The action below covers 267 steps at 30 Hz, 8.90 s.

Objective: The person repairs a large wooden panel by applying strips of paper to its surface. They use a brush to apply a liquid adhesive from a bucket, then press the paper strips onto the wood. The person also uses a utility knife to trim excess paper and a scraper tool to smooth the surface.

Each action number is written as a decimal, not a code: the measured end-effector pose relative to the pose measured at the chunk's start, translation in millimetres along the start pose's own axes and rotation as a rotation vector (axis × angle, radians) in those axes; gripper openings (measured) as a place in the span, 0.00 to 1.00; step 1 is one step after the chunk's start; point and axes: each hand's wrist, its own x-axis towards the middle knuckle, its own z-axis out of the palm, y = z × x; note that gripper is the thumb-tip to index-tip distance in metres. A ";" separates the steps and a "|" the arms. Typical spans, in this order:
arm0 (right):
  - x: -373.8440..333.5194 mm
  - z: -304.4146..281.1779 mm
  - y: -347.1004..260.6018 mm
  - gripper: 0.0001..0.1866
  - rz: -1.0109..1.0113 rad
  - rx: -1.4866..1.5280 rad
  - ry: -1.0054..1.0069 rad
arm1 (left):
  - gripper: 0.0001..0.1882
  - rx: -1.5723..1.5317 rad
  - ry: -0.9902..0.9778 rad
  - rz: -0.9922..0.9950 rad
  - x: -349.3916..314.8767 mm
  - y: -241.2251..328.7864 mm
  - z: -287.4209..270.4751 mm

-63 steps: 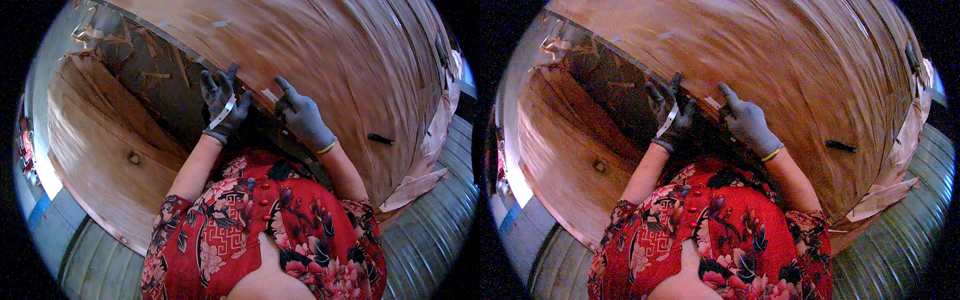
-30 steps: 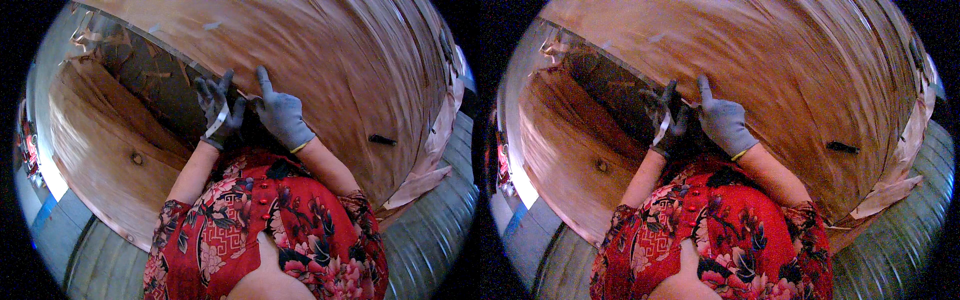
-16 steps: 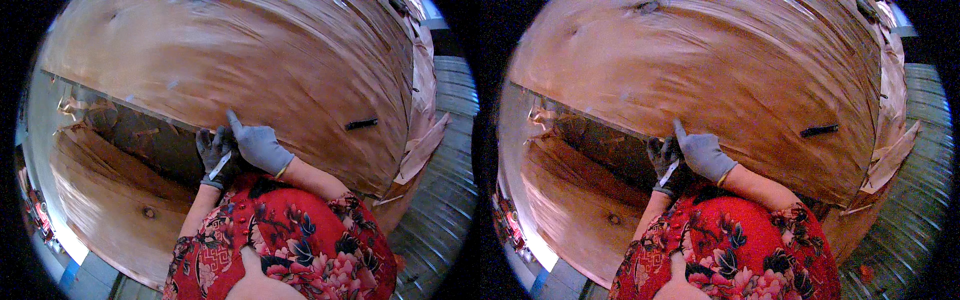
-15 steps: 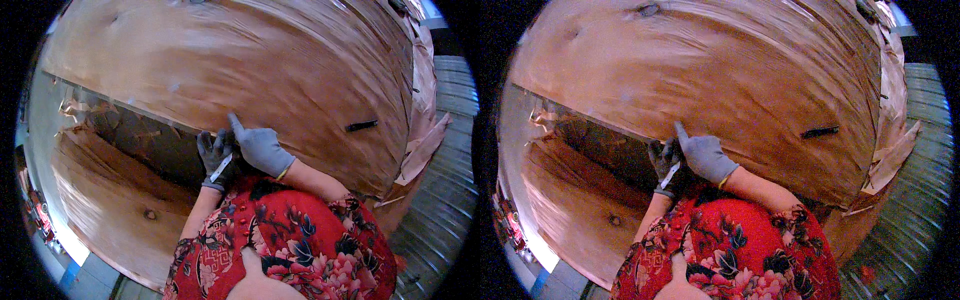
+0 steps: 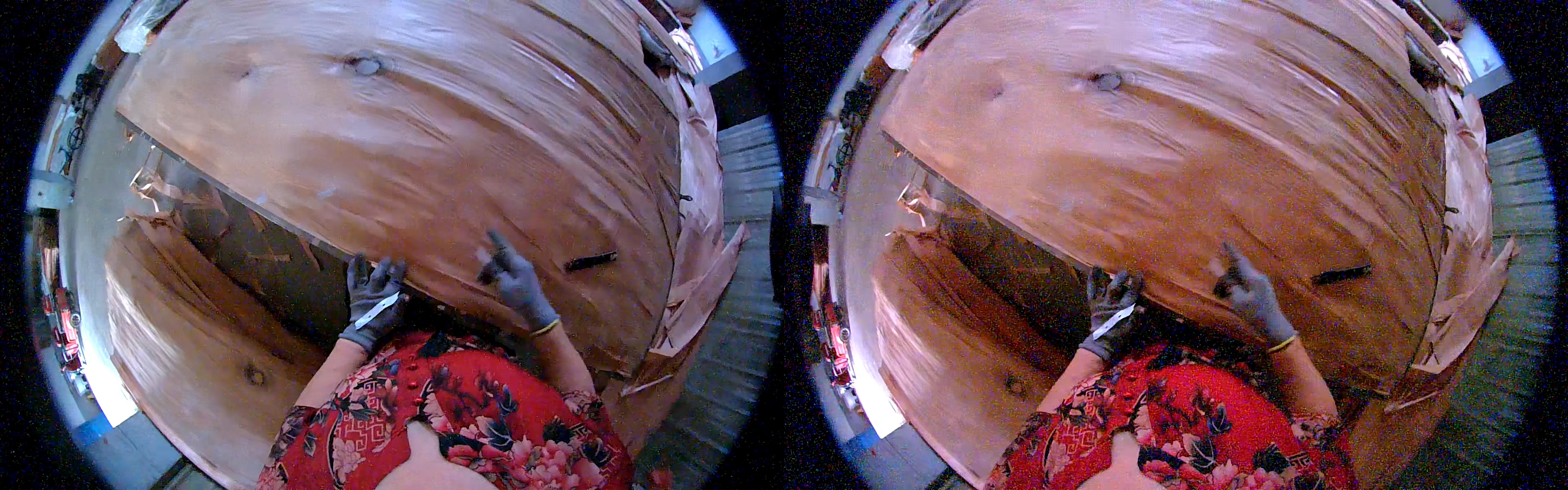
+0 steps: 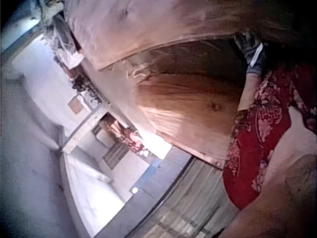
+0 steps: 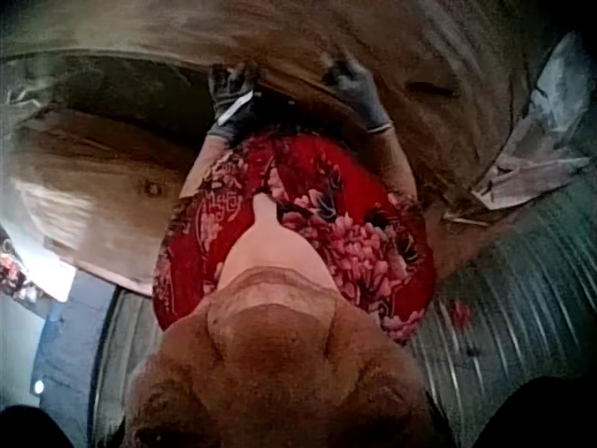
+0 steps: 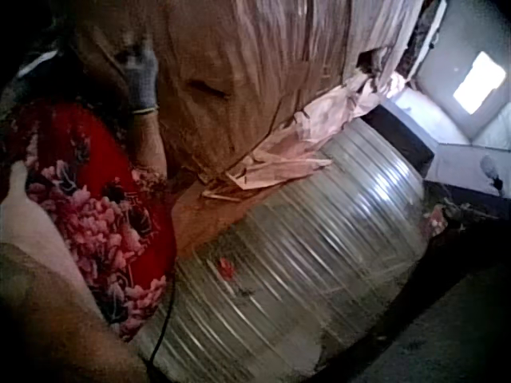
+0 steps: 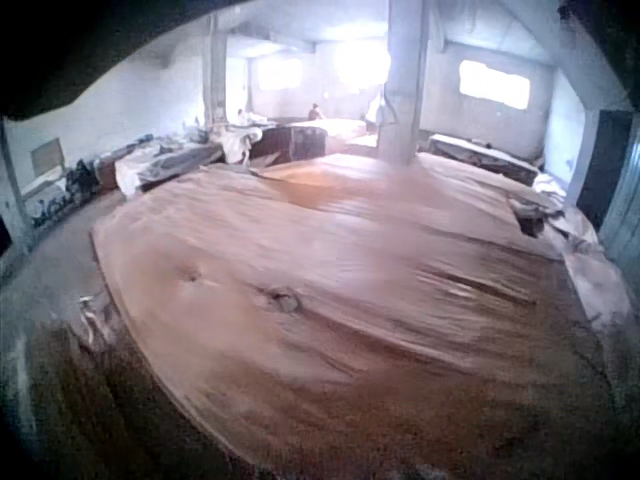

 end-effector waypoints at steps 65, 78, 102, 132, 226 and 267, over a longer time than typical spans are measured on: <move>255.0 75.5 -159.2 0.08 -0.464 0.140 -0.393 | 0.27 -0.458 -0.564 0.642 285.1 -133.9 -90.7; 289.9 -55.9 -116.7 0.18 -0.176 0.246 0.117 | 0.26 -0.607 -0.711 0.549 265.2 -143.6 -89.0; 362.4 -62.4 -119.3 0.38 -0.121 -0.906 -0.098 | 0.33 -0.635 0.014 0.224 325.4 -95.5 -98.8; 370.0 -86.8 -62.2 0.27 0.079 -0.217 0.172 | 0.31 -0.360 0.198 0.381 409.1 -66.3 15.8; 219.6 -55.4 -85.7 0.19 -0.145 0.437 0.380 | 0.11 -1.960 -0.146 -0.497 335.1 -29.5 -25.8; 201.2 -85.4 -95.3 0.07 -0.718 -0.801 0.729 | 0.18 -0.436 0.346 0.101 312.8 -51.1 -72.6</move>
